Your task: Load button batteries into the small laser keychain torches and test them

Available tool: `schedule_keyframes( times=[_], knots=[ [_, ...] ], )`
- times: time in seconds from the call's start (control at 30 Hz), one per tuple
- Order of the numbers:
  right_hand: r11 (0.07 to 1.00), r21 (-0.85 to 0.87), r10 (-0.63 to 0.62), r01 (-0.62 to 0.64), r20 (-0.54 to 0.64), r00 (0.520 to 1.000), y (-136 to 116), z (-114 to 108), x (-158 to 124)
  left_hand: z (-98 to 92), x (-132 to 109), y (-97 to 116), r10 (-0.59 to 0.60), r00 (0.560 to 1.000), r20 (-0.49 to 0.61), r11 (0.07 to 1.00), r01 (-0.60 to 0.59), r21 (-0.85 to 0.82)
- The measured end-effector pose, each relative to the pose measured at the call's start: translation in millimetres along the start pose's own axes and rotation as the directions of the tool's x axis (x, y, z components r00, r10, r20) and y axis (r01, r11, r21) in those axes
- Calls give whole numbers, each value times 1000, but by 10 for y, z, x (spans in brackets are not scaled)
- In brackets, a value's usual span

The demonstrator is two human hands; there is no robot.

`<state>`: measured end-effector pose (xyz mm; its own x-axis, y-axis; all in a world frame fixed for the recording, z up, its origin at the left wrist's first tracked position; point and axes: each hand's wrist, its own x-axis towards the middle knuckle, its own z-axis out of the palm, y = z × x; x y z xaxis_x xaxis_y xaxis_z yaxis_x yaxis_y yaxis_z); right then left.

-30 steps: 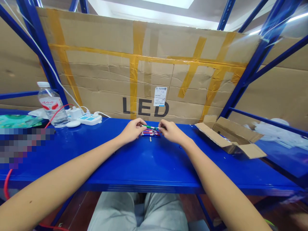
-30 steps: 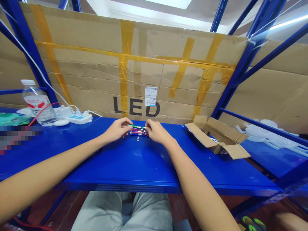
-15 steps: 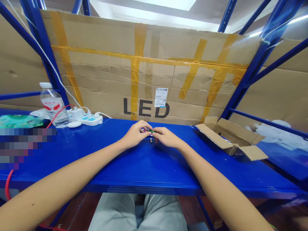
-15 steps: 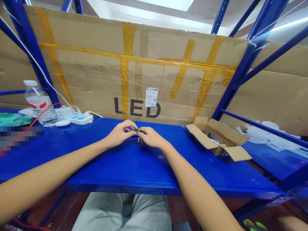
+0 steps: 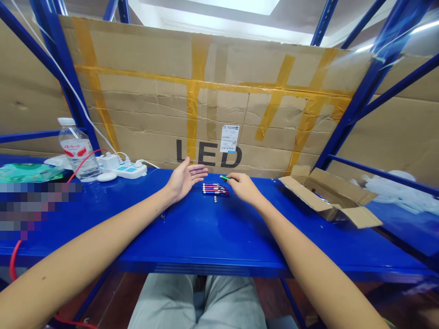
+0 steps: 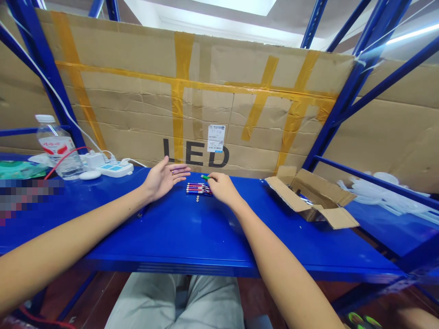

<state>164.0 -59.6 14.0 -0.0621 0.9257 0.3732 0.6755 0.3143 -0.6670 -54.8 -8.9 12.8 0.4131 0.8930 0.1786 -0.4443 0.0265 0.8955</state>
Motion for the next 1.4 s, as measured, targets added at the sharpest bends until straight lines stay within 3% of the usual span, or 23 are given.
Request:
schedule_keyframes(
  times=[0.3, 0.93, 1.4],
  knots=[
    [979, -196, -61, 59, -4, 998, -35, 19, -43, 9, 2, -7, -16, 1000, -22, 1000, 16, 26],
    [971, -204, -120, 125, 36, 992, -50, 11, -54, -13, 18, -48, -30, 1000, 7, 999, 29, 41],
    [976, -195, -93, 96, 22, 995, -57, 10, -65, 9, -4, -22, -13, 1000, -8, 998, 14, 63]
  ],
)
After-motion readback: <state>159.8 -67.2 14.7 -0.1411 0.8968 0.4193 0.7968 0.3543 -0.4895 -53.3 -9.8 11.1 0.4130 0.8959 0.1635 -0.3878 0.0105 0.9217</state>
